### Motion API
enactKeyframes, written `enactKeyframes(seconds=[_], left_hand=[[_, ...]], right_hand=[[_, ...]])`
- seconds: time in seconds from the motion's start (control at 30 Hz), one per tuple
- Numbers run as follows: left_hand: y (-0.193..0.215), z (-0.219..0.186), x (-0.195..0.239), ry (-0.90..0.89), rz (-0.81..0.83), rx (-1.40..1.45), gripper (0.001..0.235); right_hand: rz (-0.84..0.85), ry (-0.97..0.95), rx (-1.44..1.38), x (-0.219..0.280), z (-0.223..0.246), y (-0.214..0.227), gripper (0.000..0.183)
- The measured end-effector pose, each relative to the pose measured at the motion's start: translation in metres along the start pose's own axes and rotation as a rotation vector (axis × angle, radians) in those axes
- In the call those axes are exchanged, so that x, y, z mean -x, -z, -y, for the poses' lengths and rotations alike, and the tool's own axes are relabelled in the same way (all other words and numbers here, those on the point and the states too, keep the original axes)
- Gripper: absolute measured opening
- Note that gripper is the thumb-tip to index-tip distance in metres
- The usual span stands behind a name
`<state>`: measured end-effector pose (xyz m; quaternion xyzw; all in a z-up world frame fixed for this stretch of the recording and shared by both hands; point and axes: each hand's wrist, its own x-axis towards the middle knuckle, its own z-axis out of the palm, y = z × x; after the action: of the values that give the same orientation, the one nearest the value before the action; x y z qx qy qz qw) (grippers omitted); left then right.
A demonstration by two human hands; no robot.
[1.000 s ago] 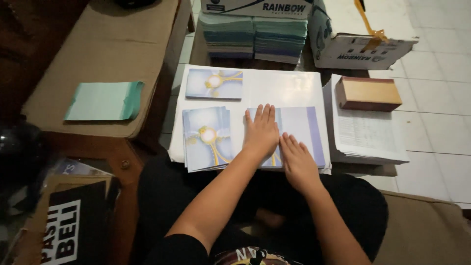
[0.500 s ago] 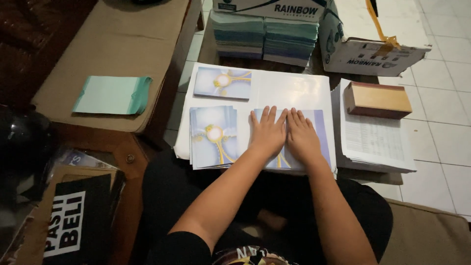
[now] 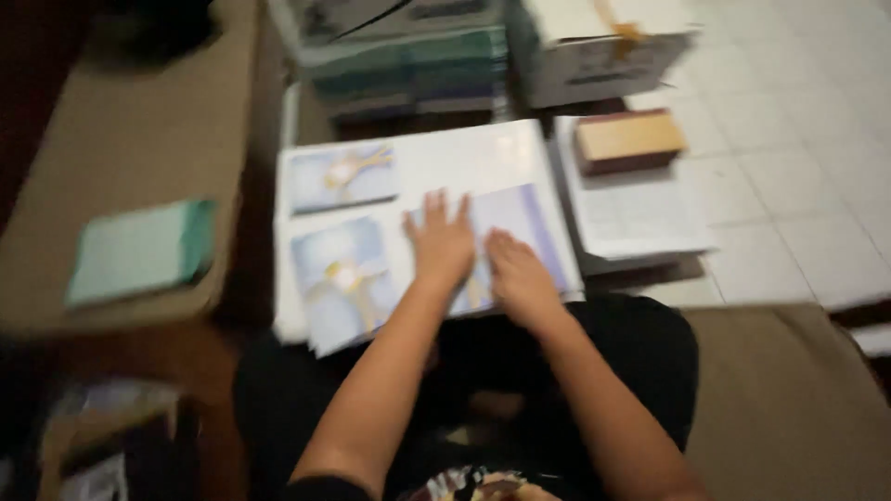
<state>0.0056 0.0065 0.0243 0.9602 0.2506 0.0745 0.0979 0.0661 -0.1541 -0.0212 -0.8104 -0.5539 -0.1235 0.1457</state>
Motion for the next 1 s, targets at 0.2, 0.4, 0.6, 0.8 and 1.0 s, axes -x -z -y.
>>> enactKeyframes(seconds=[0.2,0.4,0.6,0.8,1.0], left_hand=[[-0.026,0.016,-0.011,-0.027,0.017,-0.097,0.070],[-0.036,0.018,-0.003,-0.375,-0.108,-0.142,0.066],[-0.017,0.009,0.011,-0.377,-0.038,0.067,0.063],[-0.030,0.013,0.037,-0.374,-0.063,-0.075,0.064],[-0.031,0.018,0.008,-0.273,-0.070,-0.066,0.060]], right_hand=[[-0.324,0.113,0.024,-0.026,-0.009,-0.029,0.040],[-0.364,-0.071,-0.024,-0.023,0.012,-0.009,0.059],[-0.350,-0.120,-0.042,-0.032,0.003,-0.037,0.055],[-0.317,-0.110,0.010,-0.045,-0.011,-0.030,0.061],[-0.232,-0.063,0.022,-0.025,0.001,-0.005,0.054]])
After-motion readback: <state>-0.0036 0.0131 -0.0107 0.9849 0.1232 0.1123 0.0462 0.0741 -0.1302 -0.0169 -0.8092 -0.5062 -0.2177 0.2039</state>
